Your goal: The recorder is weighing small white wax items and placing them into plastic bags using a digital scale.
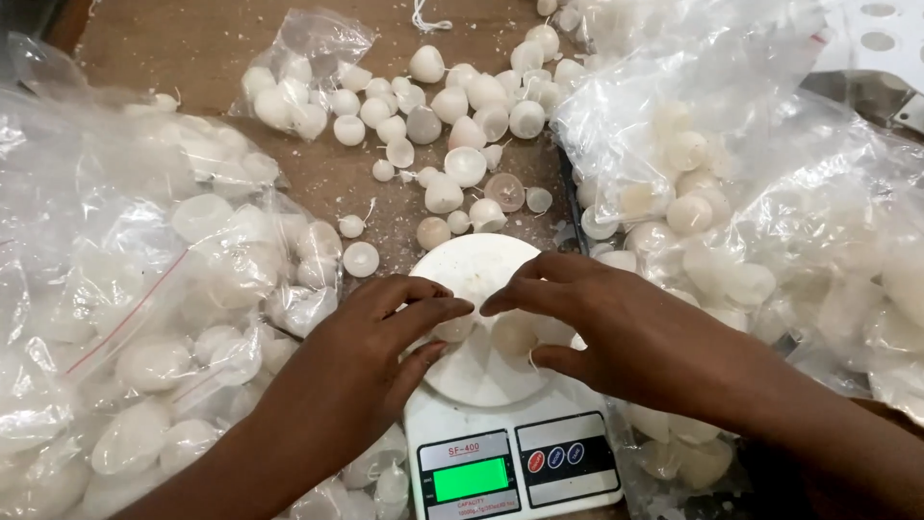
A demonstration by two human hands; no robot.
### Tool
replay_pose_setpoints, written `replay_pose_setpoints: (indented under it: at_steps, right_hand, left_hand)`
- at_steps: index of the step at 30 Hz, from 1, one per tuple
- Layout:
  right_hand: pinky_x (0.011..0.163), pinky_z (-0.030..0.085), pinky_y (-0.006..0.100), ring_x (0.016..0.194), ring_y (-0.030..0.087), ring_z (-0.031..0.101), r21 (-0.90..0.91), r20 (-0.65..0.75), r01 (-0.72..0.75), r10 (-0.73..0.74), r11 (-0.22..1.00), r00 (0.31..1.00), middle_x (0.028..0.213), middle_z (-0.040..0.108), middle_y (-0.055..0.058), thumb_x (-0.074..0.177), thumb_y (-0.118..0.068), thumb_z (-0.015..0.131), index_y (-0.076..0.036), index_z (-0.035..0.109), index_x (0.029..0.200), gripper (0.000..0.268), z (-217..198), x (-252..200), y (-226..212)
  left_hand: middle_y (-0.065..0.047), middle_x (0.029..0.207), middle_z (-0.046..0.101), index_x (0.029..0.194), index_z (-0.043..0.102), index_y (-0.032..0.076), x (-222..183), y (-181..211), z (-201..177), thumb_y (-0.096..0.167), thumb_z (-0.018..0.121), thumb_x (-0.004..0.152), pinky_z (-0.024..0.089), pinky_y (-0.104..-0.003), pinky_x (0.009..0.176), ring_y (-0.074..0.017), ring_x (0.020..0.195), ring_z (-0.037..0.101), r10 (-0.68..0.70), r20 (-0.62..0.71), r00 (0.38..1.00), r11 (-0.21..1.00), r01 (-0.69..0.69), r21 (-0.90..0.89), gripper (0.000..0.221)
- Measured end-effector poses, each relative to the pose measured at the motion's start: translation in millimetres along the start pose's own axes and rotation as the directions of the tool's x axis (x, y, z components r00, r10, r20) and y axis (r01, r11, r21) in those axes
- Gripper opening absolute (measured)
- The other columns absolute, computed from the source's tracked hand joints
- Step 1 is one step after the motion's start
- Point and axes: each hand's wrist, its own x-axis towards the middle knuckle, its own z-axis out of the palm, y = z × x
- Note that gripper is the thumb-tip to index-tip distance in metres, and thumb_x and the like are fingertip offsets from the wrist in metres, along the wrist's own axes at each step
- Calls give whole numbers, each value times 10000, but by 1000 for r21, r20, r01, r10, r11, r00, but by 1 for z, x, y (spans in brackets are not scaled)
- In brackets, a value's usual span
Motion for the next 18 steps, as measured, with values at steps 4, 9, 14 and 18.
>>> replay_pose_setpoints:
  at_steps: [4, 9, 14, 18]
  right_hand:
    - [866, 622, 378, 1058, 218, 732, -17, 7, -2, 2, 1000, 1000, 1426, 589, 15, 827, -272, 780, -285, 578, 1441, 646, -3, -2, -9]
    - [866, 651, 356, 1047, 182, 743, -44, 75, -217, 220, 975, 973, 1494, 519, -42, 838, -323, 780, -364, 501, 1501, 720, -10, -6, -21]
    - [870, 639, 348, 1070, 180, 730, -45, 121, -276, 279, 960, 953, 1525, 464, -35, 840, -314, 764, -343, 491, 1485, 701, -4, -6, -17]
    - [856, 620, 368, 1100, 204, 702, 13, 18, -131, 131, 991, 991, 1445, 531, 32, 795, -277, 779, -274, 537, 1431, 681, 6, -5, 3]
  left_hand:
    - [-100, 1233, 639, 1268, 678, 109, -4, -6, 5, 154, 723, 866, 515, -438, 923, -314, 1133, 625, 45, -33, 998, 999, -46, -1, 407]
    - [-109, 1292, 614, 1307, 642, 118, -6, -7, 5, 161, 721, 881, 502, -451, 958, -317, 1186, 604, 66, -39, 997, 998, -66, 7, 435]
    - [-95, 1405, 590, 1326, 652, 162, -12, 2, 12, 246, 741, 925, 449, -508, 1075, -325, 1332, 551, 351, -34, 936, 936, -352, -24, 419]
    - [-72, 1459, 576, 1384, 640, 177, -23, 14, 17, 266, 694, 973, 415, -514, 1159, -302, 1426, 513, 512, 137, 848, 859, -503, -98, 424]
